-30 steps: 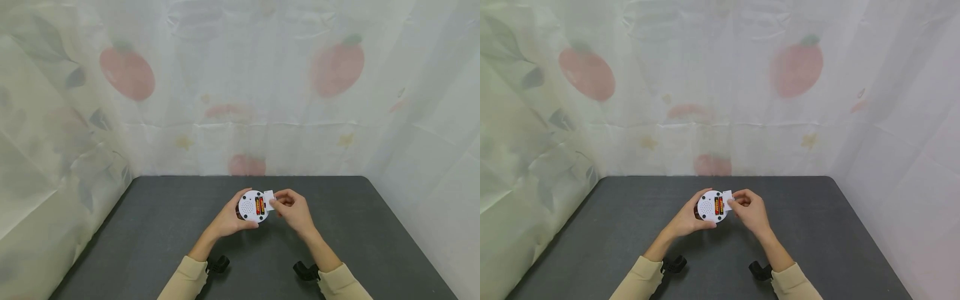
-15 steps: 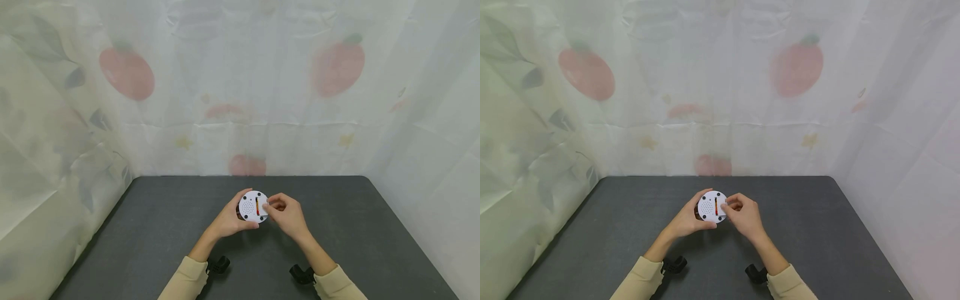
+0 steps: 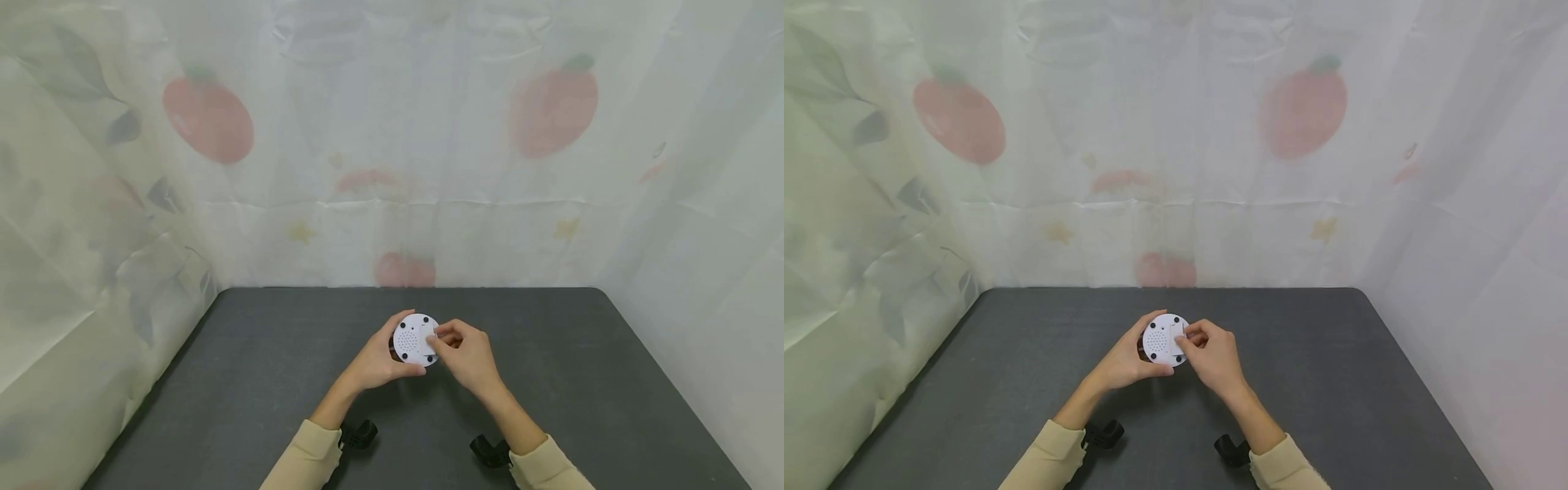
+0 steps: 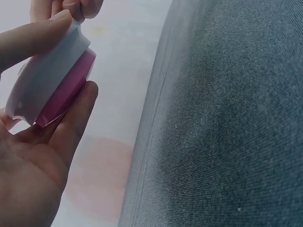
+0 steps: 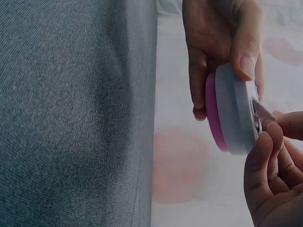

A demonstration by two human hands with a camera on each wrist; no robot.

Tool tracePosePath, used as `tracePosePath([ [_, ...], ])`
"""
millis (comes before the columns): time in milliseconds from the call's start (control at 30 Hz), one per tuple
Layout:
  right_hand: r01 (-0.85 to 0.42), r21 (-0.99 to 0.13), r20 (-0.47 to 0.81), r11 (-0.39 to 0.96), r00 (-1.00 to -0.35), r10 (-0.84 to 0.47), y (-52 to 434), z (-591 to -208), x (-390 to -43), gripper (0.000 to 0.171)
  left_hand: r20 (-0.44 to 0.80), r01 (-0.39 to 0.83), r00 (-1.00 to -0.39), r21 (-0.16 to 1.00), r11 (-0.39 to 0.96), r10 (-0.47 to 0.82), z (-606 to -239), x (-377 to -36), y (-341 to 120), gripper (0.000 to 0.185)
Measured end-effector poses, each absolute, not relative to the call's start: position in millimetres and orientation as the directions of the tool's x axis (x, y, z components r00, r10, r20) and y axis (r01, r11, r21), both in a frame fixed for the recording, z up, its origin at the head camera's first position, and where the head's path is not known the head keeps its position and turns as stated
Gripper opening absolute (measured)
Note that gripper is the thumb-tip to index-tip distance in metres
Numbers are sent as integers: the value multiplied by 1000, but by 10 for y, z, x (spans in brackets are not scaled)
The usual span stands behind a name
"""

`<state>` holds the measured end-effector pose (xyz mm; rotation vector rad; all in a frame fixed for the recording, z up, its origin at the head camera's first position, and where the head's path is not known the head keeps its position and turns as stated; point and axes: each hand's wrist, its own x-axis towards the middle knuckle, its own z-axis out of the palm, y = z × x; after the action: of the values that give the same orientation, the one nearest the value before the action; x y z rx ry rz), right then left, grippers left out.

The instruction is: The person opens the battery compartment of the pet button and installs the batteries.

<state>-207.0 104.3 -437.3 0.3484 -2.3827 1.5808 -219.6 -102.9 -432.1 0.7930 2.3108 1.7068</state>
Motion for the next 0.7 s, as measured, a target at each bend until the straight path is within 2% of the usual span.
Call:
tracePosePath([
  [233,-373,-811,399,451,-916,-39,1014,-4386,-2066,13,176,311,-846,930,197,503,-4331,-2202,-1035,97],
  [433,-366,-796,393,483,-918,-47,1026,-4386,-2065,15,177,323,-849,919,224,498,-4369,-2220,-1032,98],
  [700,-231,-847,223,479,-972,-74,1165,-4408,-2134,37,192,331,-848,919,212,494,-4614,-2366,-1038,101],
])
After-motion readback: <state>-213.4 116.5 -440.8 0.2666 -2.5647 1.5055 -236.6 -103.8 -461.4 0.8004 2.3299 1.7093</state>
